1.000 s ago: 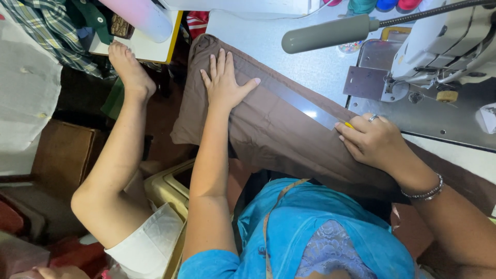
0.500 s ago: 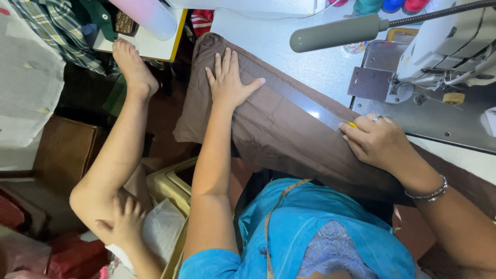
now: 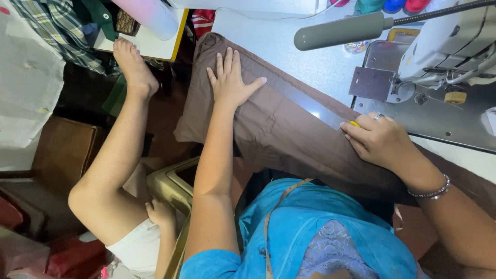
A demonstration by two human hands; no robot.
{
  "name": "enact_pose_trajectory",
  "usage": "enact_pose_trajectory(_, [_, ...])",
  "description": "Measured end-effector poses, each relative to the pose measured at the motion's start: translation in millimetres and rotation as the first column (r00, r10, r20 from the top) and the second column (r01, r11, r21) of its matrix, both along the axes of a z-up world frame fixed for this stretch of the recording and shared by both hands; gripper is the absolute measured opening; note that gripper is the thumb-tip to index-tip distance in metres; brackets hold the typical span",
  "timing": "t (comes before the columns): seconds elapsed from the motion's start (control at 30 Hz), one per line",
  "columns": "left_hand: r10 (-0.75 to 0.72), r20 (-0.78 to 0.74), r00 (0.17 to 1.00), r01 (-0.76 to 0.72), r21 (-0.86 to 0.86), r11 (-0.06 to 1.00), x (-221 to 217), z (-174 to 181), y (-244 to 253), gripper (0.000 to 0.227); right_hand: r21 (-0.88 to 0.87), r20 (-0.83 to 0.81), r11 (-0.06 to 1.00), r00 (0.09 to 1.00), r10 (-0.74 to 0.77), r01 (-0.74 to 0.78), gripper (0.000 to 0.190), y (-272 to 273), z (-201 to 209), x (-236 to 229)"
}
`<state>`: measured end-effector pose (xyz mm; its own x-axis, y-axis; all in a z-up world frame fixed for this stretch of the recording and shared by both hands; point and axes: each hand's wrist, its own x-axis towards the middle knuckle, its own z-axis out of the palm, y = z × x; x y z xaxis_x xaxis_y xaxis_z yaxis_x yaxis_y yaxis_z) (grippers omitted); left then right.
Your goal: The person measures a piece of brown fabric using a flexible tape measure and a yellow marker. They then use a clear ruler to draw straight lines on the fabric with the marker, preparing it for cutting or sewing.
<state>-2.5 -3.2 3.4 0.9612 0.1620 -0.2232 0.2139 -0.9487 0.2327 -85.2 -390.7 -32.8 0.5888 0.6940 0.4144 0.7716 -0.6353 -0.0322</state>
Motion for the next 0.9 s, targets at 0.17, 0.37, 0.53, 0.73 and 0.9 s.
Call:
enact_pose_trajectory(0.17, [0.002, -0.003, 1.0, -0.002, -0.009, 1.0, -0.3, 0.7, -0.4, 0.112, 0.008, -0.031, 1.0, 0.999, -0.011, 0.011, 0.016, 0.2, 1.0, -0.4])
enact_pose_trajectory(0.37, [-0.007, 0.001, 1.0, 0.007, -0.001, 1.0, -0.3, -0.1, 0.0, 0.113, -0.011, -0.02, 1.0, 1.0, -0.019, 0.019, 0.016, -1.2, -2.0, 0.0])
enact_pose_trajectory(0.53, [-0.006, -0.001, 1.0, 0.006, 0.0, 1.0, -1.5, 2.0, -1.7, 0.113, -0.014, -0.019, 1.0, 1.0, -0.005, 0.005, 0.017, -0.1, 2.0, 0.5])
enact_pose_trajectory(0.73, [-0.01, 0.001, 1.0, 0.01, 0.012, 1.0, -0.7, -1.1, -0.9, 0.115, -0.023, -0.016, 1.0, 1.0, -0.008, 0.007, 0.017, -0.8, 0.8, 0.3])
enact_pose_trajectory(0.9, [-0.005, -0.01, 1.0, 0.005, 0.014, 1.0, -0.9, 0.7, -2.0, 0.116, -0.018, -0.029, 1.0, 0.999, -0.014, 0.014, 0.018, -0.4, 2.7, -0.5])
